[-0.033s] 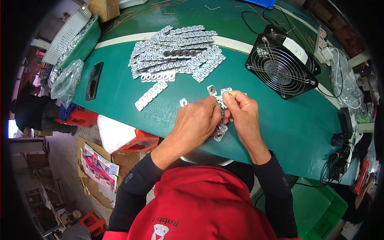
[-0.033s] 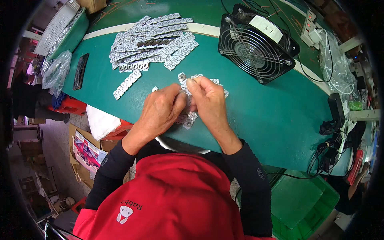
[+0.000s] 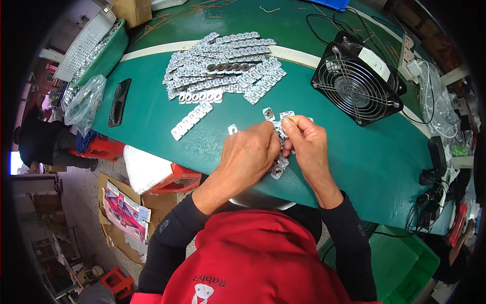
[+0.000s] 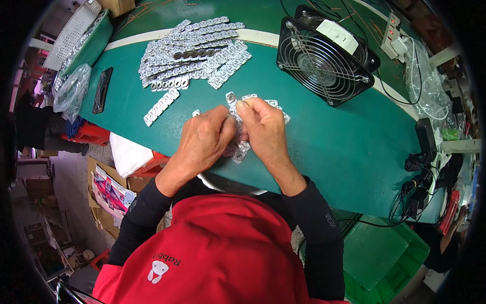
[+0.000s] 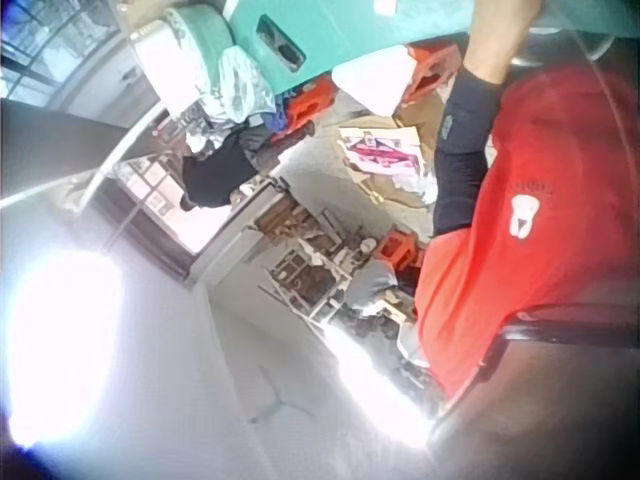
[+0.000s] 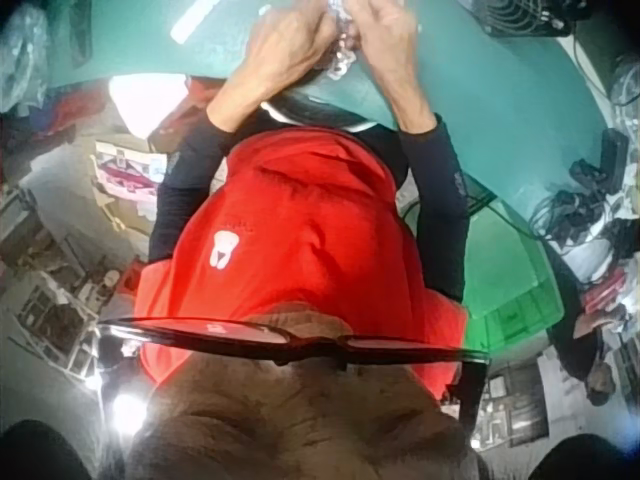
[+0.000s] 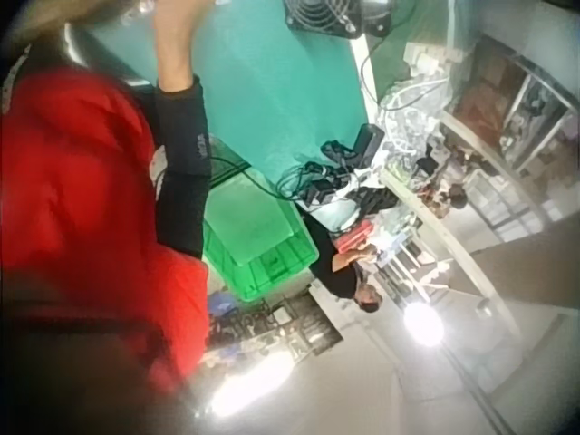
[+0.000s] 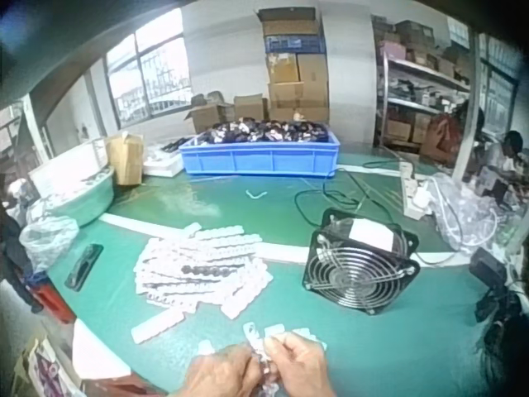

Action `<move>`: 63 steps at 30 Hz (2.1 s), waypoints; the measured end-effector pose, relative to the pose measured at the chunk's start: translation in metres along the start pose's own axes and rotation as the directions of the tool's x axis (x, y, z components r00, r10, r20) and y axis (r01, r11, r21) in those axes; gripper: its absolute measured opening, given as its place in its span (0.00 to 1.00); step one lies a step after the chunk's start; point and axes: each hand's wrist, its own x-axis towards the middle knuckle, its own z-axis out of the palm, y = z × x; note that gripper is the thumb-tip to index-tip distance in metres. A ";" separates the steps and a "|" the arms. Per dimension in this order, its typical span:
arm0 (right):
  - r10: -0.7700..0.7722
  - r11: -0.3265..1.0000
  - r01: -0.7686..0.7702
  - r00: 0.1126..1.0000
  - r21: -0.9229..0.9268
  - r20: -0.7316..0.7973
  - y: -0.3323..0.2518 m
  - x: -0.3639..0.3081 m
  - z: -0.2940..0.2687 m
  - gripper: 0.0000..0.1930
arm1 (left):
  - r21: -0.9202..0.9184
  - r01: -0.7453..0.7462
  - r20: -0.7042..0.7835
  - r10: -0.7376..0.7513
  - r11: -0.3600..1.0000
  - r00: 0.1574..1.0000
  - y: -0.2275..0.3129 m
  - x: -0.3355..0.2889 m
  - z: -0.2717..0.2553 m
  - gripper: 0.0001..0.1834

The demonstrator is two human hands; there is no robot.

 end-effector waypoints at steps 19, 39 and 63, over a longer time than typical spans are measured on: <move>0.042 0.999 -0.041 0.999 0.011 -0.026 -0.001 0.005 0.001 0.11 | 0.131 -0.053 0.054 0.046 0.990 0.997 -0.005 -0.001 0.003 0.06; -0.051 0.992 0.067 0.988 0.109 -0.143 0.006 0.006 0.003 0.11 | 0.026 -0.053 0.017 0.052 0.998 0.998 0.000 0.001 0.011 0.06; 0.140 0.969 -0.132 0.990 0.209 -0.022 0.000 0.007 -0.003 0.13 | 0.021 -0.039 0.084 0.037 0.999 0.996 -0.004 0.001 0.000 0.10</move>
